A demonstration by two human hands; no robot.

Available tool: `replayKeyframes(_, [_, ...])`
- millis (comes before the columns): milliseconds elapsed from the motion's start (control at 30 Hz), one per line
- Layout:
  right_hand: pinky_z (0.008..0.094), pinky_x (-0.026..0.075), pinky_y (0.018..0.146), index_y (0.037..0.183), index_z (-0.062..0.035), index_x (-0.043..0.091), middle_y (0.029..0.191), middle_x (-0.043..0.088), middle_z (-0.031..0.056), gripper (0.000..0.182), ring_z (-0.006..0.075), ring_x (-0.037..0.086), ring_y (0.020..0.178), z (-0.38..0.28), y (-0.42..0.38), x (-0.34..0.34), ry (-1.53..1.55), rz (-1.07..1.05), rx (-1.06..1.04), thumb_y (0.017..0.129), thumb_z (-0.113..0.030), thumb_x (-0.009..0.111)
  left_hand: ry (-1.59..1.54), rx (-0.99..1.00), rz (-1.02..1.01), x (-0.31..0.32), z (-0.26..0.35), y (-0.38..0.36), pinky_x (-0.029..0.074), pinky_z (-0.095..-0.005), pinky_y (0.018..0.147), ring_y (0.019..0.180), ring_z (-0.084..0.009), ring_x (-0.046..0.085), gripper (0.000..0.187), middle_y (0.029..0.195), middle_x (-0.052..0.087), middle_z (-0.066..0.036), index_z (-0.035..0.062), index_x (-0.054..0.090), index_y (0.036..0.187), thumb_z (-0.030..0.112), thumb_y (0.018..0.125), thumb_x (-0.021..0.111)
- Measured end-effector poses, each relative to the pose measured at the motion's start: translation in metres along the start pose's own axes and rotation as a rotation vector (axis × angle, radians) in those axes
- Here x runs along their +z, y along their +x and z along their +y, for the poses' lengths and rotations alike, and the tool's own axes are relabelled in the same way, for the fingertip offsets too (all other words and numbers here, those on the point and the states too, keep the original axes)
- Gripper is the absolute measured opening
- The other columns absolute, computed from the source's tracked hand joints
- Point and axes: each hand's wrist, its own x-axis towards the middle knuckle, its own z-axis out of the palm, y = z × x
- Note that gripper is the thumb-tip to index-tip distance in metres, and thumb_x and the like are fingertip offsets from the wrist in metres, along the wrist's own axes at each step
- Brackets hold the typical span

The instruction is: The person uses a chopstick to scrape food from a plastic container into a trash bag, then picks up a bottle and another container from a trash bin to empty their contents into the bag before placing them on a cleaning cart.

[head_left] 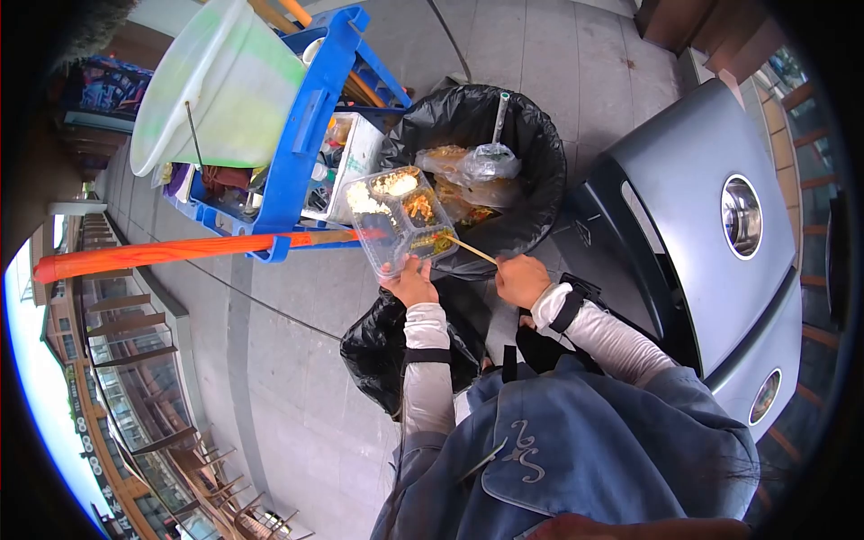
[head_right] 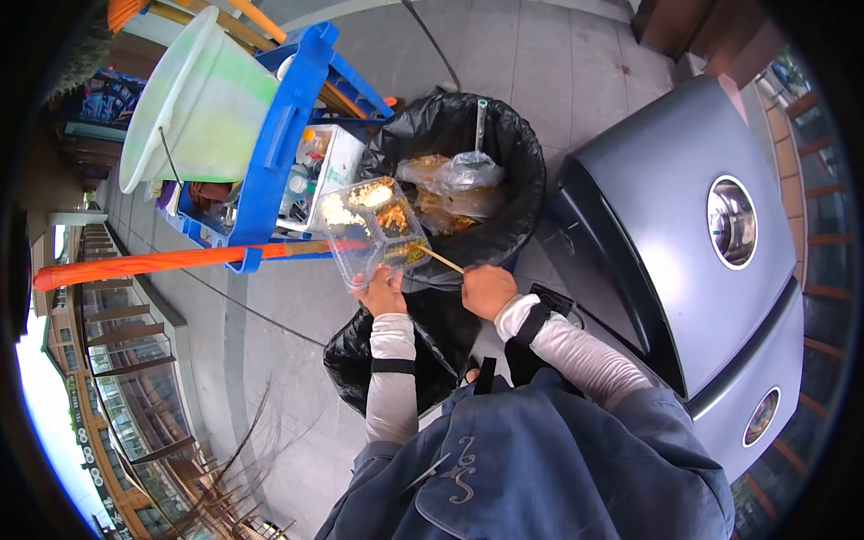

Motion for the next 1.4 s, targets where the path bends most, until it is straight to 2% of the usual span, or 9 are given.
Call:
replayKeyframes(400, [0.048, 0.046, 0.061, 0.082, -0.0038, 0.054, 0.067, 0.058, 0.0203, 0.013, 0.0391, 0.058, 0.067, 0.061, 0.006, 0.012, 0.247, 0.341, 0.035, 0.073, -0.014, 0.052, 0.015, -0.058, -0.081, -0.02, 0.013, -0.003, 0.042, -0.0523, 0.078, 0.087, -0.0216, 0.053, 0.051, 0.101, 0.049, -0.008, 0.0216, 0.032, 0.105, -0.008, 0.071, 0.055])
replayKeyframes(533, [0.043, 0.048, 0.062, 0.089, -0.0028, 0.06, 0.072, 0.058, 0.022, 0.019, 0.0371, 0.059, 0.069, 0.095, -0.004, 0.023, -0.047, -0.019, 0.098, 0.074, -0.01, 0.052, 0.082, -0.079, -0.106, -0.035, 0.016, 0.003, 0.046, -0.0521, 0.074, 0.086, -0.0276, 0.055, 0.053, 0.099, 0.053, -0.015, 0.021, 0.031, 0.107, -0.009, 0.069, 0.054])
replayKeyframes(667, [0.0455, 0.047, 0.066, 0.089, -0.0047, 0.06, 0.073, 0.059, 0.0219, 0.018, 0.0387, 0.058, 0.073, 0.094, -0.009, 0.022, 0.246, 0.332, 0.149, 0.076, -0.013, 0.051, 0.059, -0.128, -0.124, -0.048, 0.023, 0.003, 0.046, -0.0529, 0.075, 0.087, -0.0289, 0.056, 0.057, 0.098, 0.053, -0.016, 0.0204, 0.03, 0.113, -0.008, 0.069, 0.054])
replayKeyframes(833, [0.0468, 0.046, 0.065, 0.088, -0.0077, 0.059, 0.073, 0.059, 0.0198, 0.017, 0.0385, 0.058, 0.07, 0.108, -0.008, 0.022, 0.192, 0.393, 0.177, 0.079, -0.018, 0.05, 0.117, -0.199, -0.186, -0.051, 0.033, 0.003, 0.05, -0.0468, 0.07, 0.086, -0.0264, 0.058, 0.067, 0.097, 0.055, -0.015, 0.0195, 0.026, 0.123, -0.006, 0.07, 0.059])
replayKeyframes(933, [0.0469, 0.046, 0.065, 0.089, -0.0067, 0.059, 0.072, 0.059, 0.0208, 0.018, 0.0386, 0.058, 0.07, 0.111, -0.006, 0.026, 0.22, 0.375, 0.114, 0.08, -0.018, 0.049, 0.131, -0.195, -0.24, -0.061, 0.035, 0.003, 0.05, -0.0483, 0.072, 0.089, -0.0274, 0.058, 0.072, 0.101, 0.055, -0.017, 0.0196, 0.022, 0.128, -0.005, 0.071, 0.059])
replayKeyframes(967, [0.0472, 0.047, 0.063, 0.094, -0.0075, 0.059, 0.07, 0.059, 0.0215, 0.02, 0.0393, 0.058, 0.069, 0.139, -0.003, 0.046, -0.037, 0.119, 0.046, 0.081, -0.019, 0.049, 0.13, -0.197, -0.26, -0.062, 0.038, 0.001, 0.05, -0.0483, 0.073, 0.09, -0.0279, 0.058, 0.072, 0.105, 0.054, -0.018, 0.0178, 0.02, 0.13, -0.004, 0.072, 0.057])
replayKeyframes(1200, [0.0495, 0.046, 0.065, 0.091, -0.006, 0.056, 0.072, 0.059, 0.0231, 0.018, 0.0403, 0.057, 0.07, 0.1, -0.014, 0.033, 0.191, 0.402, 0.105, 0.079, -0.017, 0.049, 0.167, -0.229, -0.213, -0.065, 0.063, -0.024, 0.05, -0.0458, 0.073, 0.088, -0.0267, 0.059, 0.077, 0.104, 0.055, -0.018, 0.0093, 0.016, 0.133, -0.006, 0.069, 0.058])
replayKeyframes(1333, [0.0489, 0.046, 0.064, 0.095, -0.0071, 0.058, 0.072, 0.058, 0.0233, 0.02, 0.0401, 0.057, 0.07, 0.101, -0.015, 0.042, -0.015, 0.156, 0.159, 0.08, -0.017, 0.048, 0.191, -0.192, -0.222, -0.086, 0.074, -0.029, 0.05, -0.0478, 0.074, 0.088, -0.0307, 0.058, 0.066, 0.101, 0.055, -0.021, 0.0094, 0.018, 0.127, -0.003, 0.072, 0.053])
replayKeyframes(1400, [0.0482, 0.046, 0.065, 0.095, -0.0075, 0.059, 0.073, 0.059, 0.0226, 0.022, 0.0402, 0.058, 0.071, 0.09, -0.023, 0.049, 0.141, 0.288, 0.172, 0.078, -0.017, 0.049, 0.143, -0.192, -0.24, -0.105, 0.082, -0.031, 0.05, -0.0474, 0.074, 0.088, -0.0308, 0.058, 0.068, 0.101, 0.056, -0.021, 0.009, 0.017, 0.129, -0.003, 0.072, 0.053])
